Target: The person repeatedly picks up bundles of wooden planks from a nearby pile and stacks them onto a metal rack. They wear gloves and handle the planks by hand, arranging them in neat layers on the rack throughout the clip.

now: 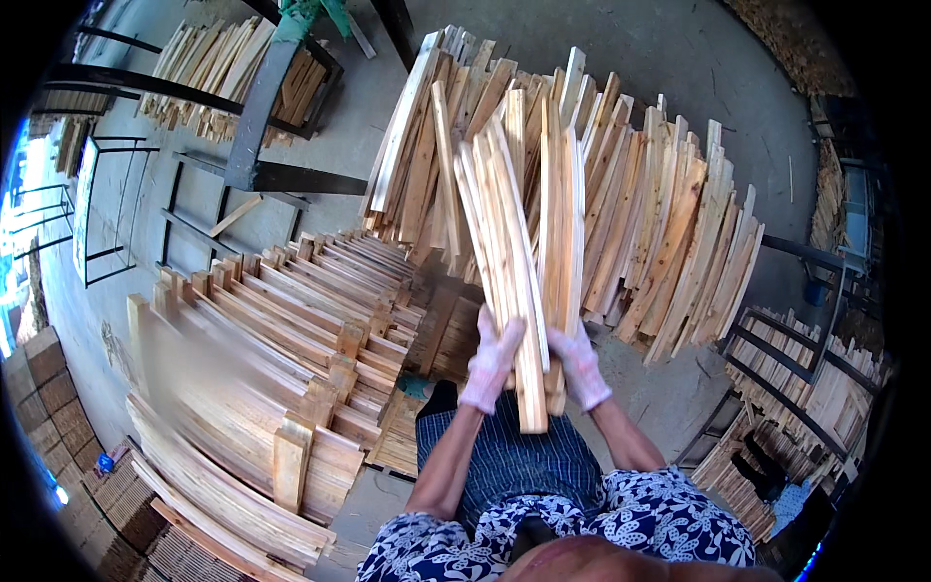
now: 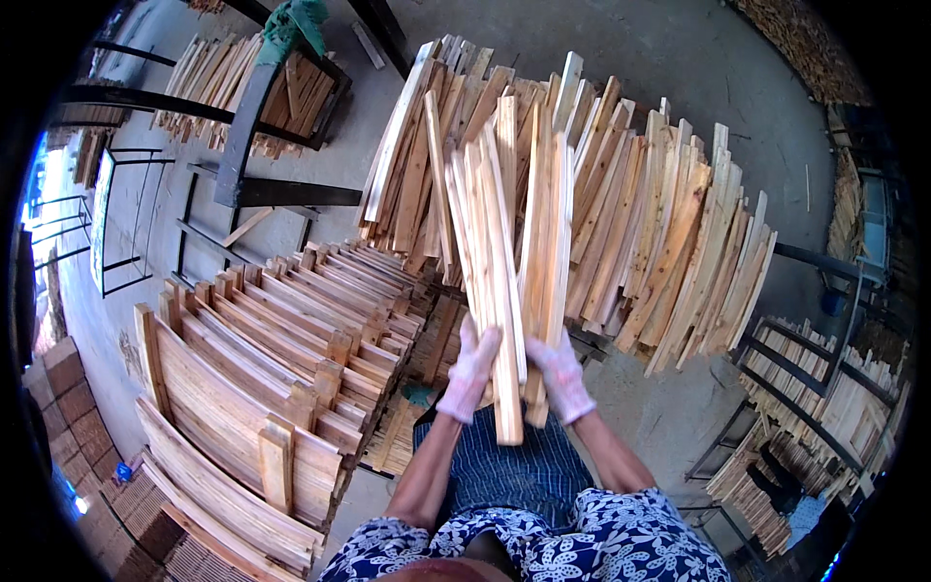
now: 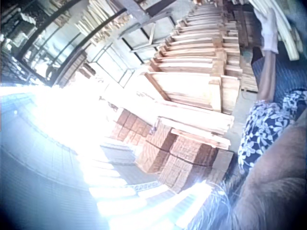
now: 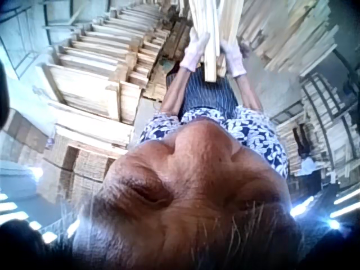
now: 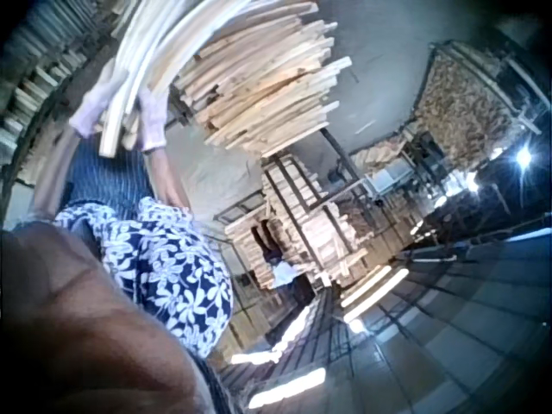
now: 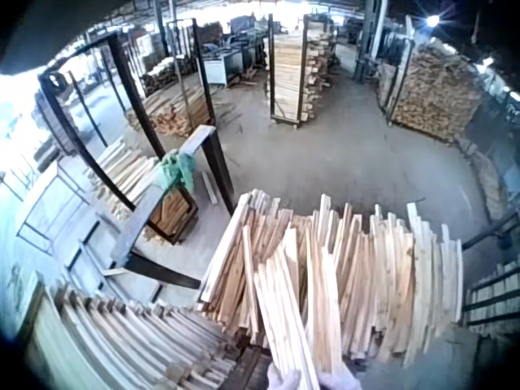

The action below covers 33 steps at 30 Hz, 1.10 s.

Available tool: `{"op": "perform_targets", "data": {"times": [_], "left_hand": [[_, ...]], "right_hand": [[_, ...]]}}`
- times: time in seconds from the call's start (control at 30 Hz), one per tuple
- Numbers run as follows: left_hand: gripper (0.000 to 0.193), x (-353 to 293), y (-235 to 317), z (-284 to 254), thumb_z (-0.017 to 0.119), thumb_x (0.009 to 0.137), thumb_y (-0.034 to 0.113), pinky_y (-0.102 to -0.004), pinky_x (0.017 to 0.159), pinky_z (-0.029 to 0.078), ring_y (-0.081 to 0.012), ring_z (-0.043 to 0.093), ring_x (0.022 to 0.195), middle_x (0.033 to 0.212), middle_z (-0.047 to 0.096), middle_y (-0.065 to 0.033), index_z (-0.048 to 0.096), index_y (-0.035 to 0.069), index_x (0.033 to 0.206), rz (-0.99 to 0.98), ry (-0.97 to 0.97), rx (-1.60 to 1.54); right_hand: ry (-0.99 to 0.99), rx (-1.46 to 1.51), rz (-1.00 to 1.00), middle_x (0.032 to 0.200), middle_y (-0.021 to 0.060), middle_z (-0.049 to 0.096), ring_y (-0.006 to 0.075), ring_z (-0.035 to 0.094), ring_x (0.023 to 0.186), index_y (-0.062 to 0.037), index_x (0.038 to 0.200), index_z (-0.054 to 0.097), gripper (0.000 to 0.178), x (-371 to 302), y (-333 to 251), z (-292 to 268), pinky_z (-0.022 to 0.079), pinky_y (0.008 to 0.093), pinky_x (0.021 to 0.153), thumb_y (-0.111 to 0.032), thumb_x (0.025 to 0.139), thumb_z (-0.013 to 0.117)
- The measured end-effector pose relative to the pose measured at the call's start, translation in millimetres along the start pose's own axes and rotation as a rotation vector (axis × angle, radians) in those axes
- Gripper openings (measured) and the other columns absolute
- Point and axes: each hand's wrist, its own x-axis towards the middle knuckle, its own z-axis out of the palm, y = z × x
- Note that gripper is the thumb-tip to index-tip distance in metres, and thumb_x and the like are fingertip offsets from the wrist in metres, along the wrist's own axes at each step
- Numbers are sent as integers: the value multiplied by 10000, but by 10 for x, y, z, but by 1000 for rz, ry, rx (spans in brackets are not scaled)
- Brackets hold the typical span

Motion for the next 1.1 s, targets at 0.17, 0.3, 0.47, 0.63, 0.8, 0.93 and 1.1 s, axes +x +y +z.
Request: {"op": "perform_targets", "data": {"times": [0.17, 0.3, 0.47, 0.63, 0.8, 0.93, 1.1], "left_hand": [[806, -650, -113, -198, 661, 987, 451, -376, 1019, 497, -240, 567, 1206, 1365, 527, -170, 253, 17, 1529, -86, -68, -78], [781, -419, -264, -224, 616, 971, 614, -341, 990, 497, -205, 570, 1164, 1288, 572, -155, 393, 43, 1454, -166, -53, -58], [730, -611, -356, -107, 656, 959, 569, -374, 916, 529, -227, 622, 1038, 1207, 616, -142, 427, 43, 1410, -69, 52, 71], [736, -1262, -75, -68, 707, 944, 393, -346, 956, 534, -230, 628, 1100, 1247, 605, -160, 336, 7, 1449, -25, -5, 38], [824, -1590, 426, -97, 763, 903, 308, -351, 971, 527, -225, 623, 1099, 1260, 602, -146, 257, 2, 1478, 172, -68, 170], [939, -1779, 517, -435, 767, 858, 343, -389, 1038, 485, -275, 572, 1193, 1328, 553, -204, 220, -9, 1535, 434, -135, 157], [1248, -2154, 503, -949, 858, 755, 465, -386, 1225, 269, -347, 344, 1471, 1542, 372, -303, 79, -42, 1588, 661, -99, 142]], "right_hand": [[-132, 39, 9, 1323, 148, 601, 223, 605, 1199, 13, 1465, 434, 733, -594, -25, 19, 498, 371, 1047, -473, 966, 661], [-113, 349, 250, 1093, 138, 689, 232, 709, 954, -12, 1324, 567, 514, 218, 103, -28, 604, 360, 841, -392, 990, 657], [-129, 367, 177, 1079, 113, 702, 213, 701, 940, -7, 1276, 602, 472, 224, 495, -227, 594, 356, 850, -336, 954, 707], [-89, 296, 57, 1153, 88, 694, 182, 665, 1035, -19, 1330, 589, 452, -369, 483, -93, 547, 331, 932, -222, 944, 707], [-195, 390, -31, 1224, 114, 694, 201, 675, 1089, -5, 1408, 538, 485, -702, -20, 158, 546, 350, 992, -180, 972, 662], [-269, -195, -458, 1197, 117, 694, 200, 682, 1053, 28, 1267, 652, 387, -947, -288, 406, 548, 357, 955, -265, 1042, 534], [-353, -55, -501, 1309, 145, 630, 246, 650, 1156, -2, 1419, 515, 498, -1242, -454, 1051, 556, 380, 980, -306, 1028, 568]]}}
